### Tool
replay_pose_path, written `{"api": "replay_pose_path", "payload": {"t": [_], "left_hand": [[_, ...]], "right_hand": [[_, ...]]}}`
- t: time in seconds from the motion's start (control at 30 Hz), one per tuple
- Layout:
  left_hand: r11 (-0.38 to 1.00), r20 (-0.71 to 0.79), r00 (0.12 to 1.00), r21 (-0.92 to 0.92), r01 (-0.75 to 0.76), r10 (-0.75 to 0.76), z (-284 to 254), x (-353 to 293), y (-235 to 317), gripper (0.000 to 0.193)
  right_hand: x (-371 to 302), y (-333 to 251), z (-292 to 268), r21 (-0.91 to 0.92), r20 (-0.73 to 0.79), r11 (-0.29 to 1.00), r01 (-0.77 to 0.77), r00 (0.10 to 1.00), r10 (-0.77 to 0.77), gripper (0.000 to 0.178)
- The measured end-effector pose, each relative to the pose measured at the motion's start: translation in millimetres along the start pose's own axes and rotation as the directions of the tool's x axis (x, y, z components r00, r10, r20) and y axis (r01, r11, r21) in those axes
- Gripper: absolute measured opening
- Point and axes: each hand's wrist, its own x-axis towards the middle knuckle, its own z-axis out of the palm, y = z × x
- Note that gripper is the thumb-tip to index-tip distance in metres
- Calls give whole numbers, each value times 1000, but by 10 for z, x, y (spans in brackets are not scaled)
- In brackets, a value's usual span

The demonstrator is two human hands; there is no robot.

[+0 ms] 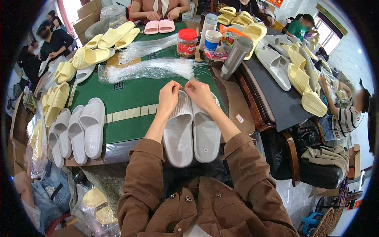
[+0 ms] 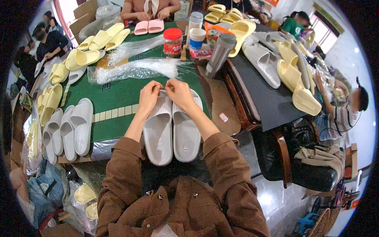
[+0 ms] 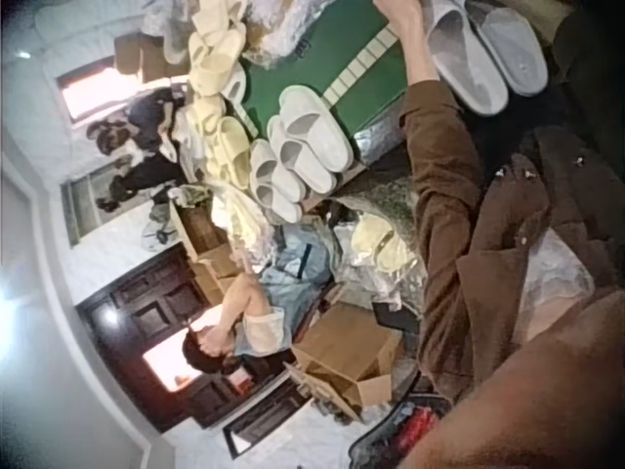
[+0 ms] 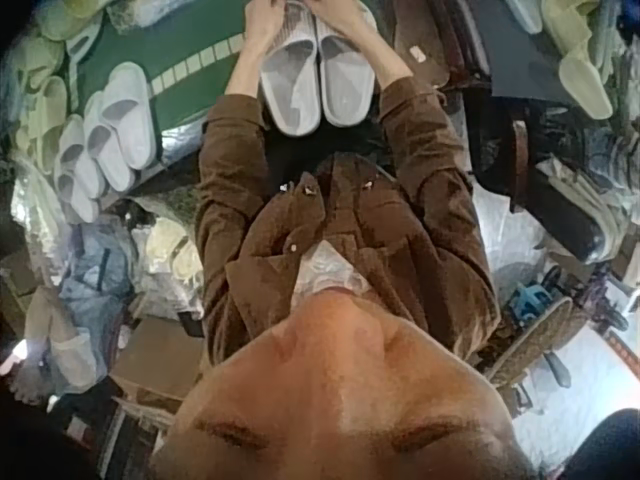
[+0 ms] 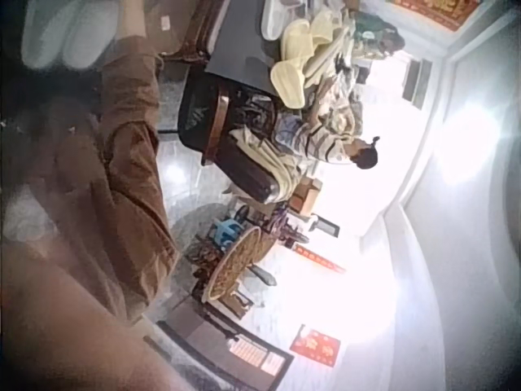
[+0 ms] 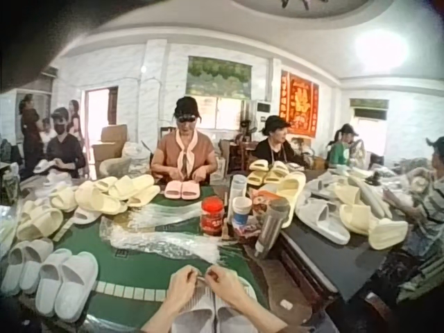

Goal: The person assembles plastic slippers by inserting small white fasteners into pre-drilled holes on the soles. They handle multiple pairs of slippers in yellow, white, and black, picking them up from a pile, aligning the fasteners, and placing the finished pairs on the table.

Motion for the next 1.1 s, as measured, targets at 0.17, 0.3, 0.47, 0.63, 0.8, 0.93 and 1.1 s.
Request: {"api": "replay_pose_path", "payload": {"t": [0.17, 0.3, 0.47, 0.63, 0.8, 0.93, 1.1], "left_hand": [[961, -398, 878, 184, -208, 266, 75, -48, 223, 8], [908, -208, 931, 361, -213, 301, 26, -84, 221, 12], [983, -13, 983, -15, -181, 181, 15, -52, 89, 15], [995, -1, 998, 78, -59, 59, 22, -47, 111, 14], [938, 13, 979, 281, -200, 205, 38, -76, 76, 13], [918, 60, 965, 299, -261, 255, 38, -57, 51, 14], [933, 30, 974, 281, -225, 226, 53, -82, 108, 13]], "right_hand": [[-11, 23, -23, 142, -133, 982, -122, 981, 141, 14], [-12, 7, -42, 237, -128, 951, -198, 964, 233, 14], [-34, -17, 32, 302, -95, 948, -97, 987, 131, 15], [-55, -22, 14, 56, -130, 998, -30, 991, 37, 16], [-54, -95, 7, 115, -124, 991, 62, 991, -48, 17], [-45, -21, 0, 137, -102, 990, -5, 995, 19, 18], [-63, -54, 11, 165, -119, 986, -5, 993, 25, 14]]}}
